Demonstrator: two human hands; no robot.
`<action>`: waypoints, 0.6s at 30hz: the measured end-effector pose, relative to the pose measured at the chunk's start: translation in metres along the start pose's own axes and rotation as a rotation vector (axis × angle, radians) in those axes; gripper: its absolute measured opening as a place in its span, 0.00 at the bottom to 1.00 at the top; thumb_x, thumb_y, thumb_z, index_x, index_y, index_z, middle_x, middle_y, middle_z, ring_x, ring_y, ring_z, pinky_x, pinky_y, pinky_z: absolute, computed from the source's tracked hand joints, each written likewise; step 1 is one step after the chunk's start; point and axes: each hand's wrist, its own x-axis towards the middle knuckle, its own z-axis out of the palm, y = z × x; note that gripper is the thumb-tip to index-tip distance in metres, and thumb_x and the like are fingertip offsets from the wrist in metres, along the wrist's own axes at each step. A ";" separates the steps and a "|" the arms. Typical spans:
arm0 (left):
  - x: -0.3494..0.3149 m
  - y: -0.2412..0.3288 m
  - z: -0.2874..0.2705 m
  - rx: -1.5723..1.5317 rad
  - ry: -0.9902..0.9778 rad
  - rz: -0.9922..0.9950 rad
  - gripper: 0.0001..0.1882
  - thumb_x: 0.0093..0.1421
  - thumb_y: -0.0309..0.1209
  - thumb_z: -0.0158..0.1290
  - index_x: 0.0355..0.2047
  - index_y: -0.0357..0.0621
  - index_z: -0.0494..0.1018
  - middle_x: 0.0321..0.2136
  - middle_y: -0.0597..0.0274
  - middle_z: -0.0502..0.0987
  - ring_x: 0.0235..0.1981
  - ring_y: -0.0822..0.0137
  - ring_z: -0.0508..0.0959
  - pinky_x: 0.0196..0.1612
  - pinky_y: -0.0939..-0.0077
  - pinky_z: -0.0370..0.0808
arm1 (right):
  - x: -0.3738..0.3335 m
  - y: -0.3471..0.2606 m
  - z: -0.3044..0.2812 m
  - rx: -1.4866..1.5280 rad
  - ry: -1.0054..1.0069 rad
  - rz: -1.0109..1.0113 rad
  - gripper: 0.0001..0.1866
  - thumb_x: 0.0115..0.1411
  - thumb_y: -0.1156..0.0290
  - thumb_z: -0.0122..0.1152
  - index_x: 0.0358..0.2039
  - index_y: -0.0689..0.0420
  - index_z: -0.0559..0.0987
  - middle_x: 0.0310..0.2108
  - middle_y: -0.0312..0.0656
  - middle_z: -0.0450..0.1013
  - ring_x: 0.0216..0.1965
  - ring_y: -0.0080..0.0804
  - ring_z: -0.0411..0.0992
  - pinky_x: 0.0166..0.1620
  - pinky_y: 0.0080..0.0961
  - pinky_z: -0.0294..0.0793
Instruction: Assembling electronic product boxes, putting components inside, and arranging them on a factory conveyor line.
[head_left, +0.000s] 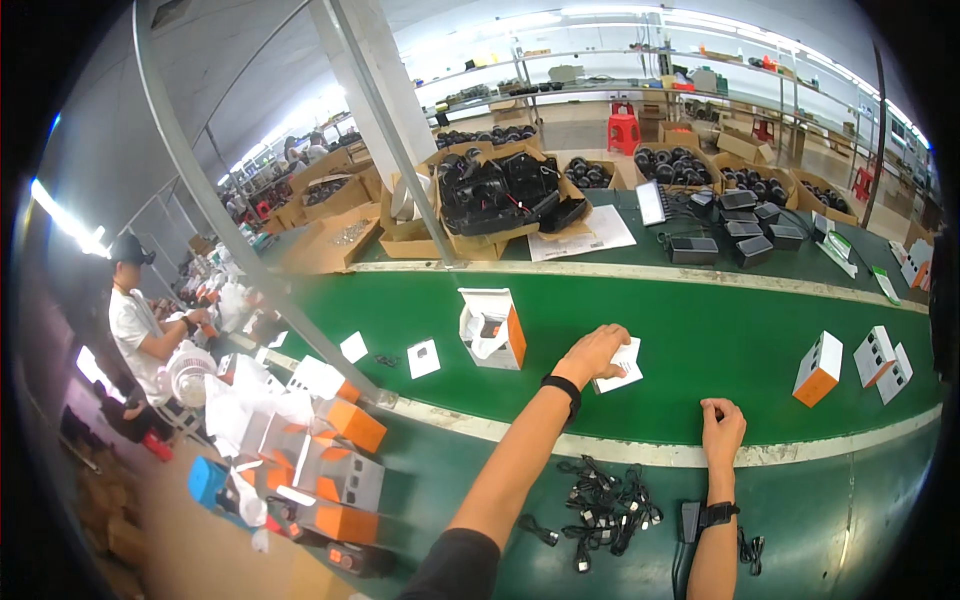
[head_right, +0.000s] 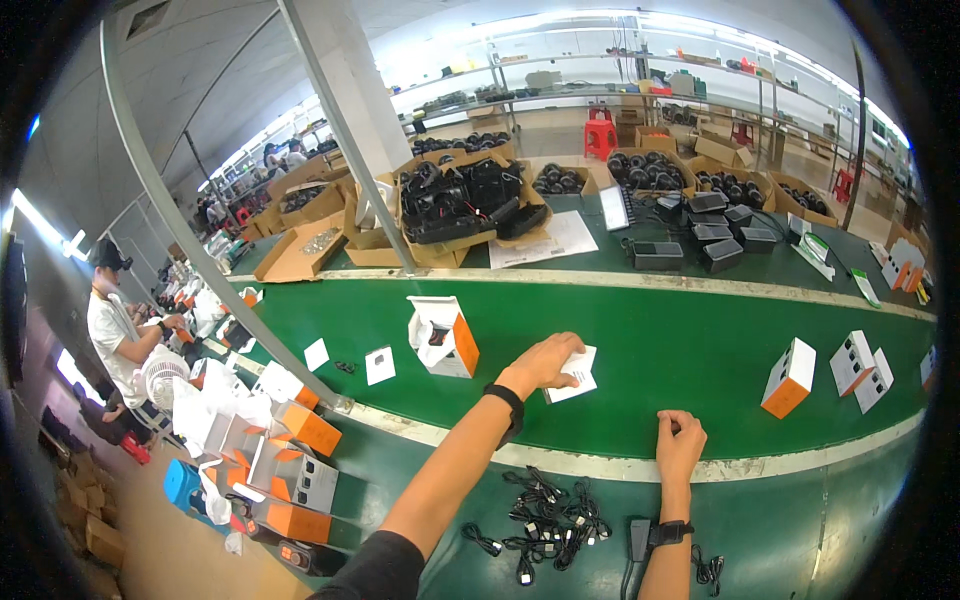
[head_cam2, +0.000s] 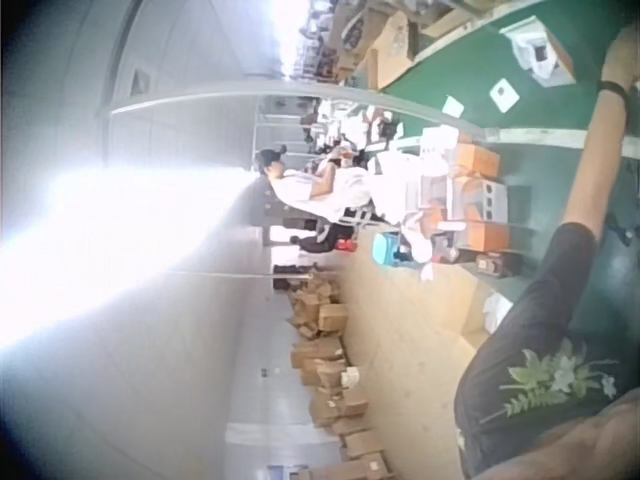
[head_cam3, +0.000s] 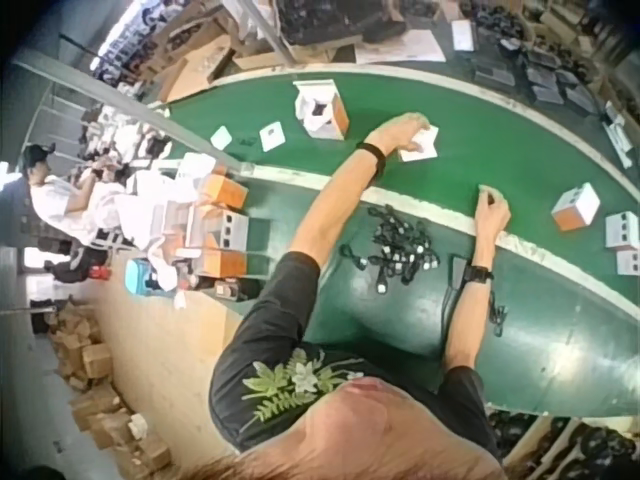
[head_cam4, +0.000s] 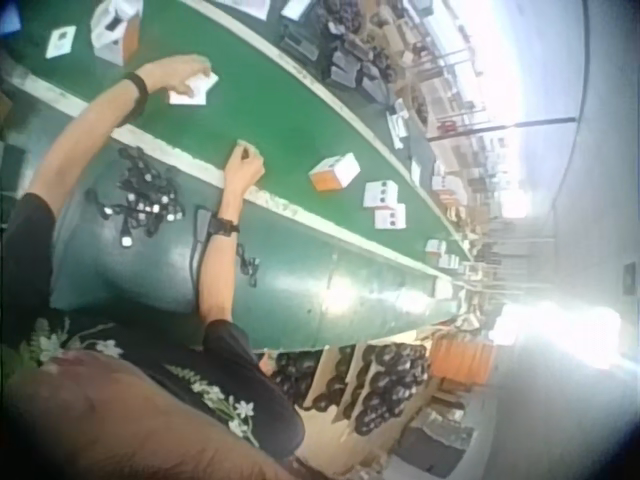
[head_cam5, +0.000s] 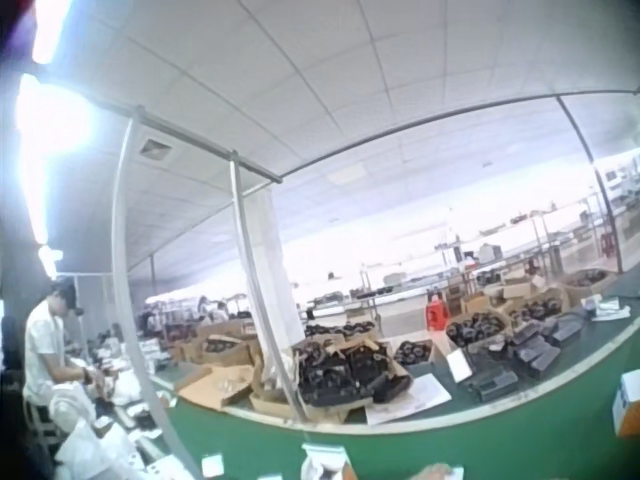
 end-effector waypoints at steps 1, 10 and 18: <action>0.003 0.002 -0.003 -0.006 -0.005 0.038 0.42 0.44 0.38 0.81 0.59 0.45 0.75 0.55 0.54 0.77 0.63 0.47 0.74 0.65 0.52 0.74 | 0.000 0.002 -0.001 -0.015 0.005 -0.008 0.07 0.65 0.71 0.69 0.34 0.61 0.88 0.29 0.45 0.82 0.31 0.41 0.77 0.40 0.39 0.76; 0.000 0.023 -0.001 -0.045 -0.084 -0.111 0.41 0.44 0.43 0.80 0.57 0.47 0.77 0.50 0.49 0.82 0.58 0.43 0.78 0.61 0.50 0.76 | -0.004 0.016 0.002 -0.025 0.005 -0.062 0.07 0.64 0.70 0.70 0.34 0.60 0.88 0.29 0.44 0.81 0.30 0.38 0.76 0.39 0.38 0.75; -0.135 0.038 -0.008 -0.392 0.134 -0.243 0.29 0.52 0.41 0.76 0.50 0.40 0.83 0.41 0.49 0.87 0.43 0.51 0.87 0.50 0.58 0.80 | 0.000 0.025 -0.006 -0.004 0.033 -0.072 0.06 0.66 0.73 0.68 0.34 0.61 0.87 0.28 0.44 0.81 0.28 0.37 0.75 0.38 0.36 0.75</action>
